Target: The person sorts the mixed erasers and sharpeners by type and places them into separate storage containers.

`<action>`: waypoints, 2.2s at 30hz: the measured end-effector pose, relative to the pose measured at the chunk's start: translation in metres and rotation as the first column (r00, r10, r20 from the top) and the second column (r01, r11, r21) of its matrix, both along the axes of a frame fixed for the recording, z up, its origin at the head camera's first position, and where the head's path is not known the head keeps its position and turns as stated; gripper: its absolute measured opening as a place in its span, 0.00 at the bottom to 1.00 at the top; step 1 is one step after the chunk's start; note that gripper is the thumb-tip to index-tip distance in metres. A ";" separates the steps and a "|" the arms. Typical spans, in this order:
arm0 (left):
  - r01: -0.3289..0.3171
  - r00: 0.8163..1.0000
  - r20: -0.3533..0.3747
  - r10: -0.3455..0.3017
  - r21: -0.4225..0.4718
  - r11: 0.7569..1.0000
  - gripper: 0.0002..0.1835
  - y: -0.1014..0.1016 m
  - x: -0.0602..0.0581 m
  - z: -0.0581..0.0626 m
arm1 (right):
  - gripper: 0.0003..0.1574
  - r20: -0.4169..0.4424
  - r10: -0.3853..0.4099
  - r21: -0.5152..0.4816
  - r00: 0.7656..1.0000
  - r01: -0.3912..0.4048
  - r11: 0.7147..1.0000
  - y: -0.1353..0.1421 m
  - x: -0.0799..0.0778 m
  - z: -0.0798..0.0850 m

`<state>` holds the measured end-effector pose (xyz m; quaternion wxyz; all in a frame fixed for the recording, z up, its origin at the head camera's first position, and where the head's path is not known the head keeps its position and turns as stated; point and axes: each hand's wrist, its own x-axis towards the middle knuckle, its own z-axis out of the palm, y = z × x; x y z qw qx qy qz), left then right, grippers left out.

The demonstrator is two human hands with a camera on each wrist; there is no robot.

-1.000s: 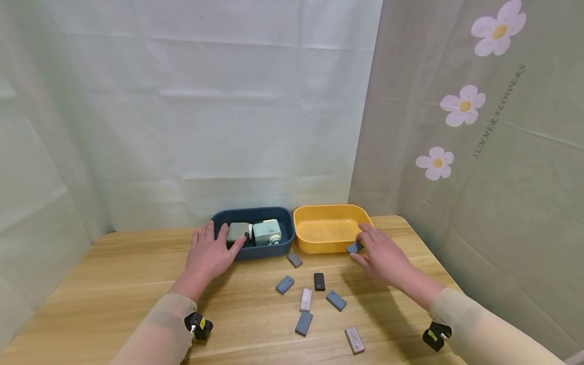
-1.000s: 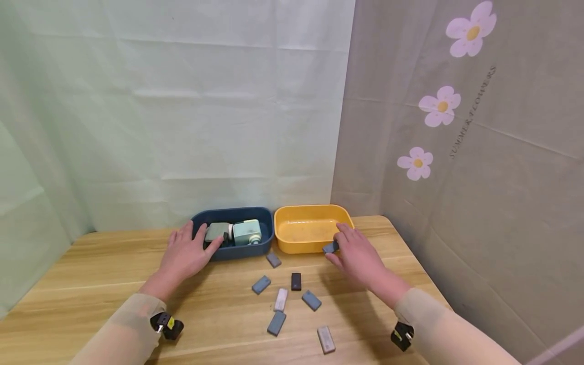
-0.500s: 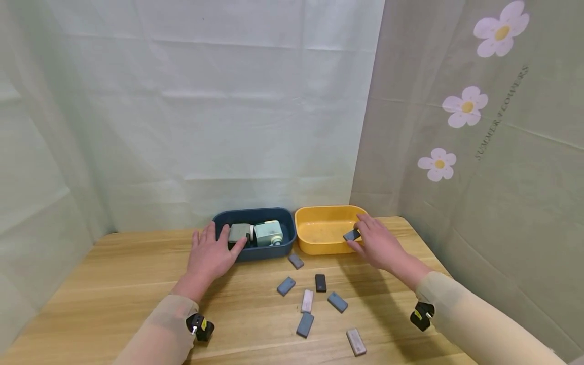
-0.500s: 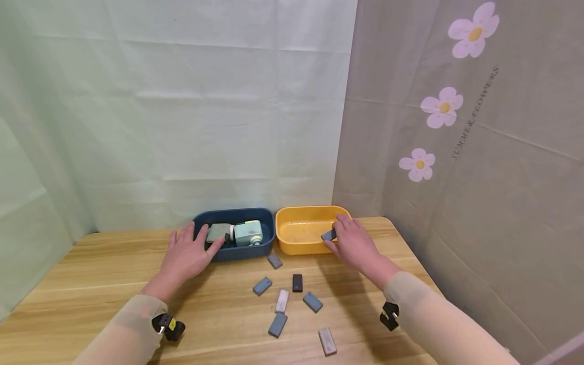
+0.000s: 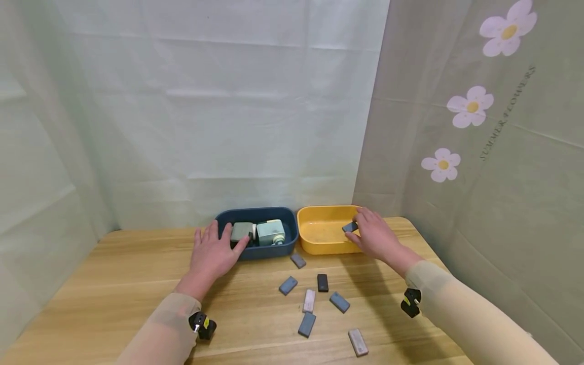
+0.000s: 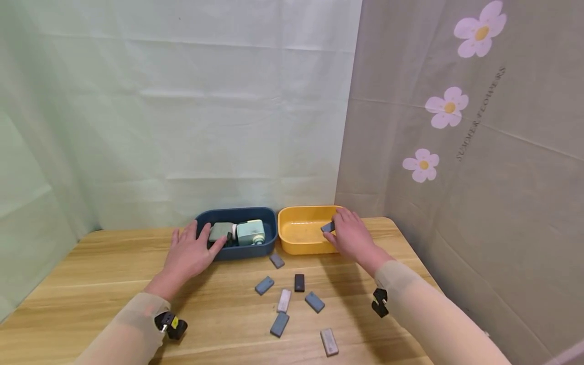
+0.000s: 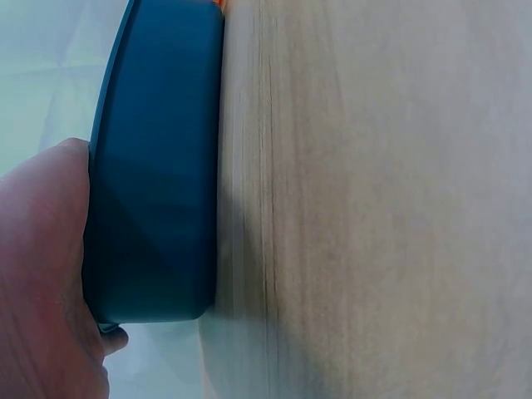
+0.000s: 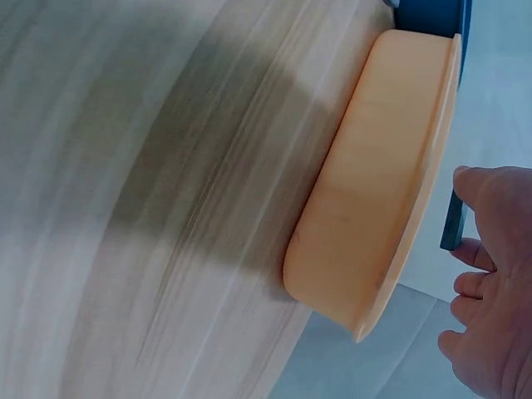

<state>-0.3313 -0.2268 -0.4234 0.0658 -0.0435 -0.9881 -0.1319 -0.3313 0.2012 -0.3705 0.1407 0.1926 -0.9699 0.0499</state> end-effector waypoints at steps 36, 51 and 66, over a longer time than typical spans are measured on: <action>-0.003 1.000 -0.026 0.003 0.001 1.000 0.50 0.004 0.002 -0.001 | 0.45 0.161 -0.060 0.063 0.985 0.051 0.997 -0.015 -0.040 -0.010; 0.006 1.000 -0.007 -0.006 0.014 1.000 0.50 0.004 0.002 -0.001 | 0.48 0.096 0.007 0.000 0.995 -0.007 1.000 -0.012 -0.023 -0.009; 0.018 1.000 -0.006 -0.018 0.024 1.000 0.50 0.003 0.002 0.001 | 0.56 -0.011 0.150 -0.028 0.989 -0.150 0.988 0.010 0.027 -0.013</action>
